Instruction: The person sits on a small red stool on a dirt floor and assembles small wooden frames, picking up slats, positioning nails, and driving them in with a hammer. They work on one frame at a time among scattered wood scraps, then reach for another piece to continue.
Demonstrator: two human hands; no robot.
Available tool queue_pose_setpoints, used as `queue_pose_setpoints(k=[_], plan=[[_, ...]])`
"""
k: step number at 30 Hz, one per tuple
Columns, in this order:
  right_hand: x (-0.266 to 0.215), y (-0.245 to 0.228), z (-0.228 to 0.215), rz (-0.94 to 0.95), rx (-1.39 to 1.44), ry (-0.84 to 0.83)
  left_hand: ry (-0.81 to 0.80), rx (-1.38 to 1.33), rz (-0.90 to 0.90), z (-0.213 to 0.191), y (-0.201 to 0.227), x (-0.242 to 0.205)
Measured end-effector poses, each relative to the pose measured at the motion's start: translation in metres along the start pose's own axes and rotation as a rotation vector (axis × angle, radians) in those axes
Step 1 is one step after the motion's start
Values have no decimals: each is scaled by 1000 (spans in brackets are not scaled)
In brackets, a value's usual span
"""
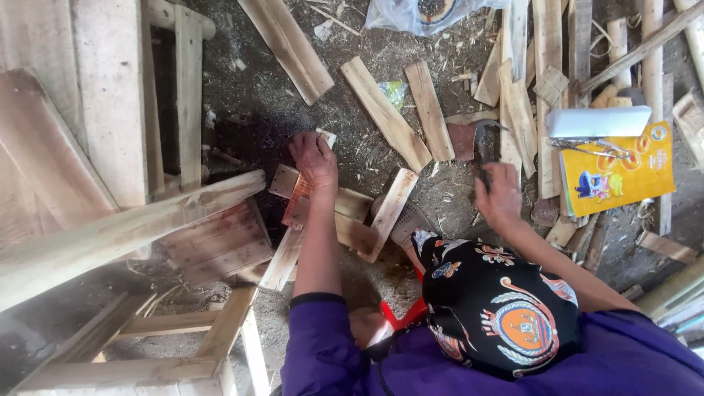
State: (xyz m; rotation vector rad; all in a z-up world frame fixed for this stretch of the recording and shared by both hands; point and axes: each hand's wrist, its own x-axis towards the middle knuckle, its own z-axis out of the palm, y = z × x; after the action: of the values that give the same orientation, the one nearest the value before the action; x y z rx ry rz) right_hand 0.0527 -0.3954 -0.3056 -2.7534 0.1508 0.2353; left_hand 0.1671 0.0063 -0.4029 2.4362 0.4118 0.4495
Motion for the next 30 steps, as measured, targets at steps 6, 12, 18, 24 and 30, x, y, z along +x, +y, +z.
queue_pose_setpoints(k=[6, 12, 18, 24, 30], plan=[[-15, 12, 4, 168, -29, -53, 4, -46, 46, -2, 2, 3], [14, 44, 14, 233, -103, -171, 42, 20, 85, 4, -10, 2], [-8, 36, -1, 398, 166, -59, 10, -124, -5, -12, 2, 6], [29, 28, 4, 119, 95, 307, -9, -128, -31, -18, 10, 10], [70, -126, -26, -93, 494, 43, -19, -84, -80, -17, 12, 9]])
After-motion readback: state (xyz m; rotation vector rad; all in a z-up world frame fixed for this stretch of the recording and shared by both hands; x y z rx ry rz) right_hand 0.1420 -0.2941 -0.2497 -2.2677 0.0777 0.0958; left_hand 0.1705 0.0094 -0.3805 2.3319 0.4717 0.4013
